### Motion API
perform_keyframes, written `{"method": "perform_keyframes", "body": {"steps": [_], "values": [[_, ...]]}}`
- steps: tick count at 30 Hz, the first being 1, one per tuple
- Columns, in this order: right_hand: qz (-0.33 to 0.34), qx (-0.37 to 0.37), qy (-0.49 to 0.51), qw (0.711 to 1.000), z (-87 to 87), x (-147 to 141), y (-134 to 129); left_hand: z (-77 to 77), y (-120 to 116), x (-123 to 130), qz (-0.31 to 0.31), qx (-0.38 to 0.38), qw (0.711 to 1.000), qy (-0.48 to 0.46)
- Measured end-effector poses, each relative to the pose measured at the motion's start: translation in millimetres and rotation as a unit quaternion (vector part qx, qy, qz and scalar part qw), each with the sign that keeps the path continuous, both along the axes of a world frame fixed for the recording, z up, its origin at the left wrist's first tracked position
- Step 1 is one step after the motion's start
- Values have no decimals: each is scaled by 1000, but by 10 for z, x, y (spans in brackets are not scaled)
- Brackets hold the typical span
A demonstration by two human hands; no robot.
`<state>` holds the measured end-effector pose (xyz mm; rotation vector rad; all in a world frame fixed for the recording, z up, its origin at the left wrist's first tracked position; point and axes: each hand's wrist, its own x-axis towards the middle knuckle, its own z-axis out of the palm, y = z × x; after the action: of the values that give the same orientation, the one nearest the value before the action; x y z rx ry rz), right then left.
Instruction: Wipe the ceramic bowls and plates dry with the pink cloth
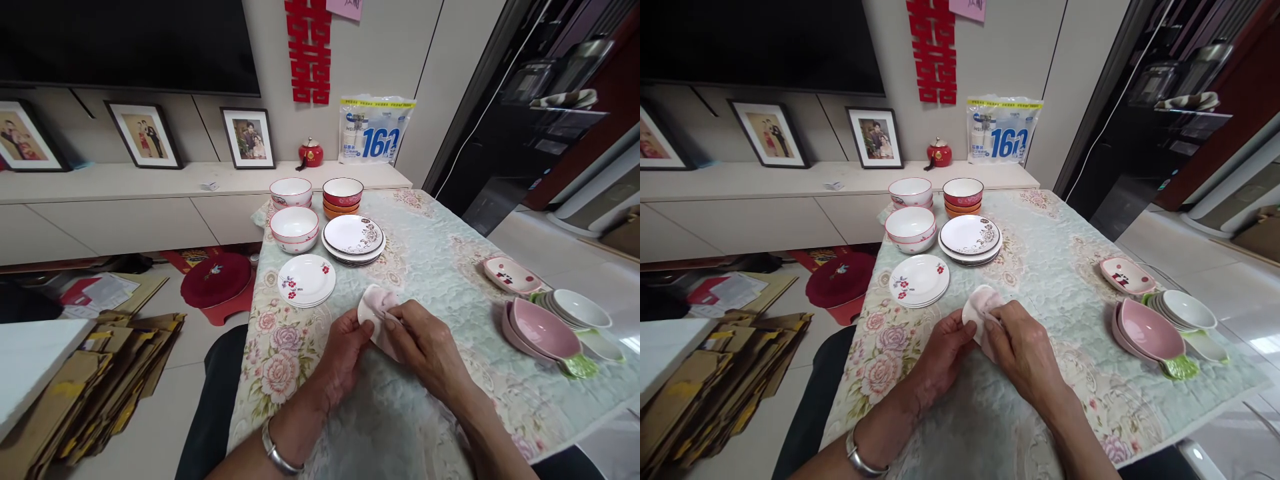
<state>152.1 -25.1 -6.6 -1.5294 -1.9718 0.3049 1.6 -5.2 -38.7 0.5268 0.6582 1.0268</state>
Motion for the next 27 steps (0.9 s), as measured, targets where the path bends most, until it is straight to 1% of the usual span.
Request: {"method": "perform_keyframes", "body": {"steps": [2,5,7,8,10,11,14,16,19,23,25,27], "values": [[11,20,23,999,3,8,19,6,-15,7,-14,8,1000,-1],[-35,66,-1,997,-67,75,72,18,-22,16,-9,4,1000,22],[-66,58,-37,995,-98,115,84,15,-13,14,0,-6,1000,30],[-68,40,-50,996,-98,124,80,11,-7,11,1,-9,1000,30],[-52,9,-47,998,-71,114,59,-2,1,5,-4,-8,1000,23],[-44,8,-32,998,-53,97,49,-7,1,4,-11,-6,1000,19],[-37,55,16,998,-24,18,30,-10,-13,10,-37,9,999,7],[-31,76,19,996,-40,-39,24,2,-24,18,-42,18,999,1],[10,88,7,996,-80,-98,15,25,-25,24,-32,16,999,-2],[73,115,12,991,-84,-79,23,32,4,-2,-22,-12,999,-26],[87,105,20,991,-67,-34,34,30,31,-31,-23,-38,998,-46],[97,81,23,992,-51,18,45,27,65,-57,-16,-81,995,-62]]}}
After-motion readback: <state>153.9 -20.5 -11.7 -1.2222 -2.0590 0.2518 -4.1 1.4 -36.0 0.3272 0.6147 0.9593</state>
